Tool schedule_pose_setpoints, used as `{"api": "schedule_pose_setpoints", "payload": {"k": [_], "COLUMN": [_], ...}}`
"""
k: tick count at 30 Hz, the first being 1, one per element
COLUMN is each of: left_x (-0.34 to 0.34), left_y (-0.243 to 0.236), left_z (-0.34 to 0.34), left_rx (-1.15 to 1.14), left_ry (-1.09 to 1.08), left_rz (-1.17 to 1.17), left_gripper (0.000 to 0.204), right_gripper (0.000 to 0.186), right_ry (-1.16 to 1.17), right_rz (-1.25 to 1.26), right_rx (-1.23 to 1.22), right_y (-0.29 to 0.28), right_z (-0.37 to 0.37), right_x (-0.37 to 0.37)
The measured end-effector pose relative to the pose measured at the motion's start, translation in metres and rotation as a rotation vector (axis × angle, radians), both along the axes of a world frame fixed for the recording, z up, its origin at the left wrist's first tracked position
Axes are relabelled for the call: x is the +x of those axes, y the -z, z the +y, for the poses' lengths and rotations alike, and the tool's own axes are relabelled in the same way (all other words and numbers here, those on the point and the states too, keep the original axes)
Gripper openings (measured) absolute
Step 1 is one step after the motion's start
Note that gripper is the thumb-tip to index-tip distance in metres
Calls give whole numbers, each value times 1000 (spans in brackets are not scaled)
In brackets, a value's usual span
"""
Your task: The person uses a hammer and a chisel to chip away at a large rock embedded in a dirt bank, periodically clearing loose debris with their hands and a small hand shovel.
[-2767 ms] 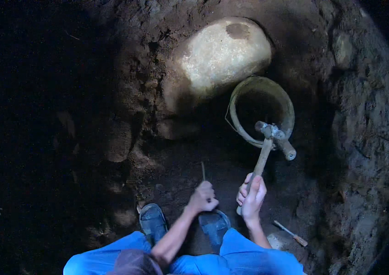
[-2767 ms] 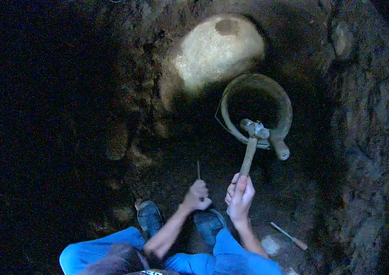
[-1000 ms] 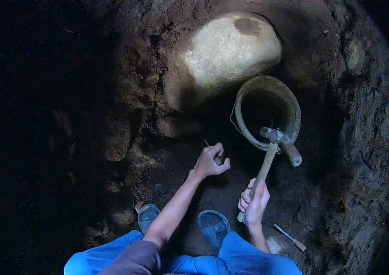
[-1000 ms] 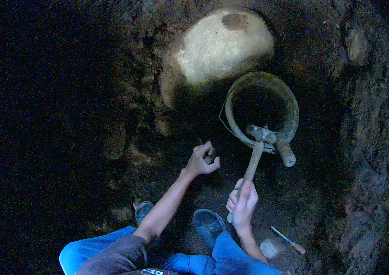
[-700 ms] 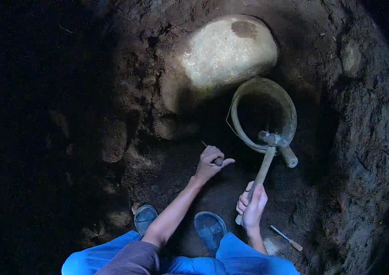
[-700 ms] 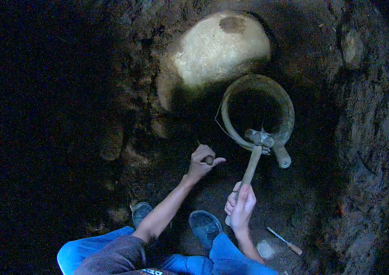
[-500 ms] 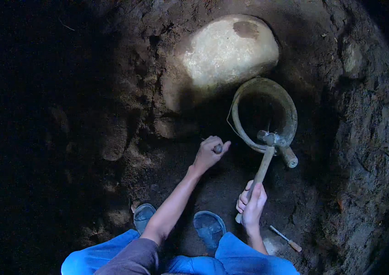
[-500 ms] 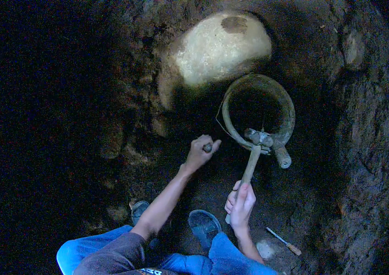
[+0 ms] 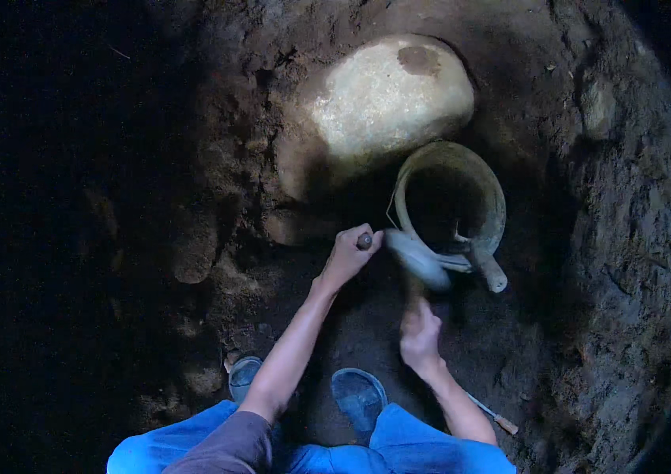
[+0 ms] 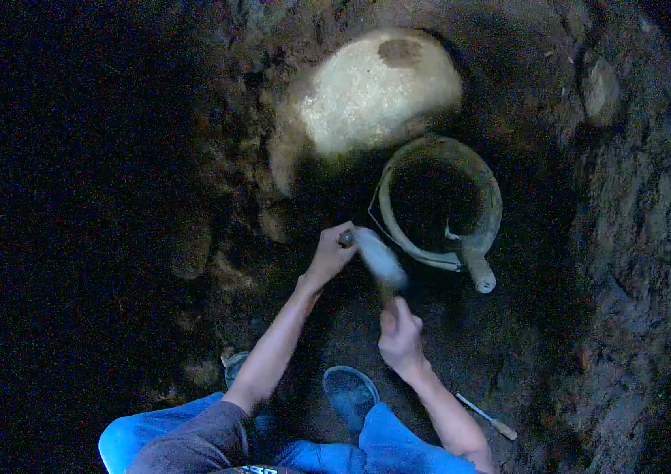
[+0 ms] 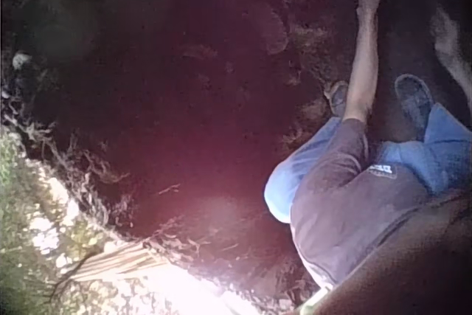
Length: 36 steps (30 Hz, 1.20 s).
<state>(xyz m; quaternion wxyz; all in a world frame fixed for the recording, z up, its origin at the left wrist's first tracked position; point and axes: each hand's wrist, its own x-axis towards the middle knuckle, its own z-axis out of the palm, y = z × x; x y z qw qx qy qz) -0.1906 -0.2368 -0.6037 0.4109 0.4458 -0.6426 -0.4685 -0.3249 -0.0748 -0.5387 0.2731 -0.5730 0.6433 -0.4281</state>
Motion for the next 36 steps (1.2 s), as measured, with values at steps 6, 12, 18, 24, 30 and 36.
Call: {"api": "schedule_pose_setpoints", "payload": {"k": [6,12,18,24,30,36], "left_x": [18,2,19,14,6,20], "left_y": [0,2,5,15,1,12], "left_z": [1,-3,2,-1,2,0], "left_rx": [37,-10,-3,-138,-3,-101], "left_ry": [-12,14,7,16,-11,-34], "left_rz": [-88,18,-66,36,-68,72], "left_gripper": [24,26,18,24,23,24], "right_gripper": [43,25,18,31,53,15], "right_ry": [61,-120,-44,-68,28,-49], "right_rz": [-406,-38,-194,52,-908,82], "right_rx": [231,391,-106,356,-264,212], "right_y": [-56,-25,-59,-33,2,-63], "right_z": [-14,-14,-12,-24,7,-19], "right_x": [1,-8,-2,-11,-10,3]}}
